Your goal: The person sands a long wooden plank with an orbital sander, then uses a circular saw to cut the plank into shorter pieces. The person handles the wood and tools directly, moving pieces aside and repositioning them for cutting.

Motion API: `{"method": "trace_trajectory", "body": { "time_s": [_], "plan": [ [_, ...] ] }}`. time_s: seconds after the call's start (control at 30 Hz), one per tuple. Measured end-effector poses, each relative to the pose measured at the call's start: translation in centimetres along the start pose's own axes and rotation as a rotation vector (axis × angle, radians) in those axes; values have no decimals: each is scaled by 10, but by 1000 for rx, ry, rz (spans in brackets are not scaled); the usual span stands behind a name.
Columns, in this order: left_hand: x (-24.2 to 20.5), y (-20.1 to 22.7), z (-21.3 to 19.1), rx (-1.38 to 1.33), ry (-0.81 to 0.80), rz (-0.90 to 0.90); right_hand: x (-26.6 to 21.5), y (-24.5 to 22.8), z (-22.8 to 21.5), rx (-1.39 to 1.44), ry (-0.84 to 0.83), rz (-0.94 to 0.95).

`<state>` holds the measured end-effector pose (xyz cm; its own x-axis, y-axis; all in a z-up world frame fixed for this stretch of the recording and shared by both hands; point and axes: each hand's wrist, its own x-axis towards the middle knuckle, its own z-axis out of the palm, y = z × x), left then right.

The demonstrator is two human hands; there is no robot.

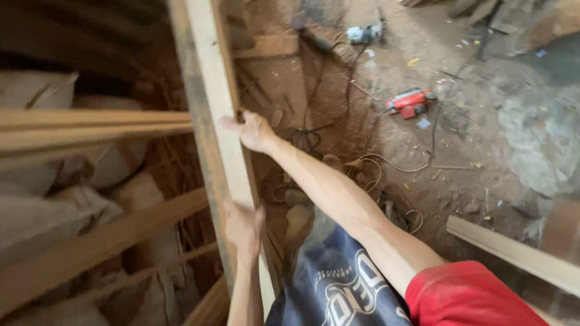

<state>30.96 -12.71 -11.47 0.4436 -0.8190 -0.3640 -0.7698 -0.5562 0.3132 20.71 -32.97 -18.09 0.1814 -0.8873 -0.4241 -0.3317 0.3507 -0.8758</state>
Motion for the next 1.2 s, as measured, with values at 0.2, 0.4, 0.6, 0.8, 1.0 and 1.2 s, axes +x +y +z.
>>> {"method": "trace_trajectory", "body": {
  "time_s": [0.2,0.4,0.6,0.8,1.0,1.2],
  "plan": [
    [41,-26,1,0,-48,-49,-40,41,-10,-32,-95,38],
    [128,-3,-16,-27,58,104,-85,142,-72,170,76,576],
    [138,24,-10,75,336,217,-99,238,-152,341,313,776],
    [94,73,38,-51,648,714,-50,271,-224,329,378,834],
    [92,134,166,-232,-465,275,74,280,-288,184,239,773],
    [95,240,304,-134,-599,-134,211,358,-383,-336,176,417]
  ]
}}
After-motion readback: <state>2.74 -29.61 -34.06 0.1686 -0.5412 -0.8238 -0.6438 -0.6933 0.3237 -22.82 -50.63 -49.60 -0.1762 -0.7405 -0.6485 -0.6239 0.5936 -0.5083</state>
